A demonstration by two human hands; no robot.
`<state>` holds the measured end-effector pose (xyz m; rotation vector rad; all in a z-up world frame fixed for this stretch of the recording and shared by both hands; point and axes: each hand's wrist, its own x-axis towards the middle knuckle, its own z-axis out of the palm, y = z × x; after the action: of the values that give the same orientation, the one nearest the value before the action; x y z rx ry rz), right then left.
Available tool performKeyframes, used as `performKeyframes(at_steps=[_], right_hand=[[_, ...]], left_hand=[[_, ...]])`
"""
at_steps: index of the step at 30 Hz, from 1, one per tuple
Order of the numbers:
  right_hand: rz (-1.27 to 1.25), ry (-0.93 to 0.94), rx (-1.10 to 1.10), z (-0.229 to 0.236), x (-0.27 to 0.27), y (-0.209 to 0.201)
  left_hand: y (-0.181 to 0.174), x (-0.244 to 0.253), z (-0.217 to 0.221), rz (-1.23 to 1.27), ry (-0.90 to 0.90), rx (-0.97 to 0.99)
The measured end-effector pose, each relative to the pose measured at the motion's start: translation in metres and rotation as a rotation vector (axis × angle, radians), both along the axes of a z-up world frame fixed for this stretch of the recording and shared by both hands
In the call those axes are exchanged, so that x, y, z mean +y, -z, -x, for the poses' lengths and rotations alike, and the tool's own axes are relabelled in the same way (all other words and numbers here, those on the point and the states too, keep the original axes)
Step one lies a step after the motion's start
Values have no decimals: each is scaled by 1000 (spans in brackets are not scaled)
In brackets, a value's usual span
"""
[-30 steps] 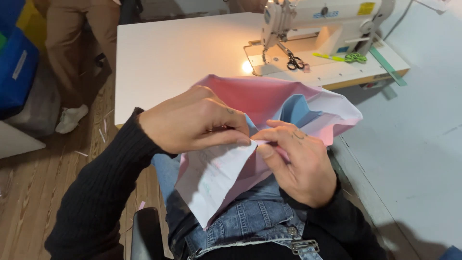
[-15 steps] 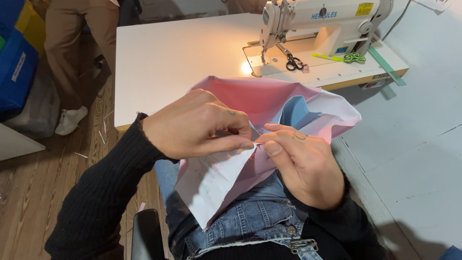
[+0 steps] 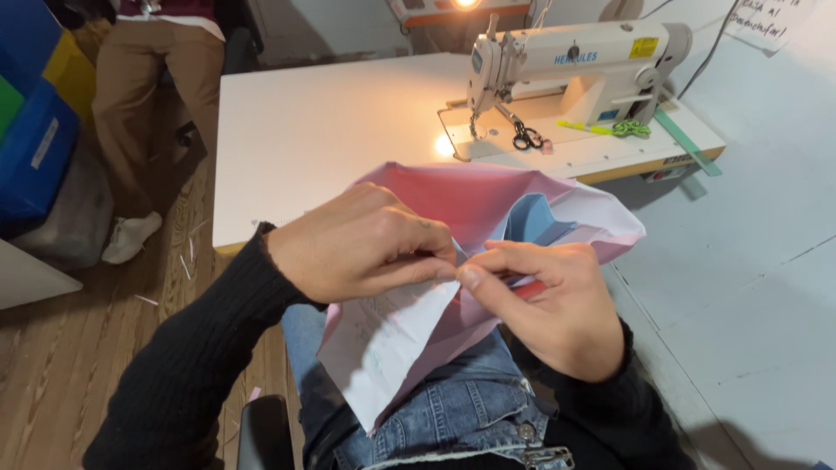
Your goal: Folding the top edges of a pink and blue fabric bag to prepare for sewing.
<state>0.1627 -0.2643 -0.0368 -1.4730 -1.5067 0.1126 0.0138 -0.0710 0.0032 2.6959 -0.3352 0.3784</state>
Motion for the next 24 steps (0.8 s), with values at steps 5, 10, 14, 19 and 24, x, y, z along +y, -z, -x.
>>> performKeyframes(at_steps=[5, 10, 14, 19, 24], right_hand=[[76, 21, 56, 6, -1, -10], [151, 11, 37, 6, -4, -12], [-16, -34, -210, 2, -1, -8], [30, -34, -166, 1, -4, -10], [61, -52, -164, -6, -11, -7]], left_hand=[[0, -2, 1, 17, 1, -9], [2, -3, 1, 37, -7, 7], [-5, -3, 5, 50, -47, 68], [-8, -5, 9, 94, -47, 46], [-1, -7, 11, 141, -31, 18]])
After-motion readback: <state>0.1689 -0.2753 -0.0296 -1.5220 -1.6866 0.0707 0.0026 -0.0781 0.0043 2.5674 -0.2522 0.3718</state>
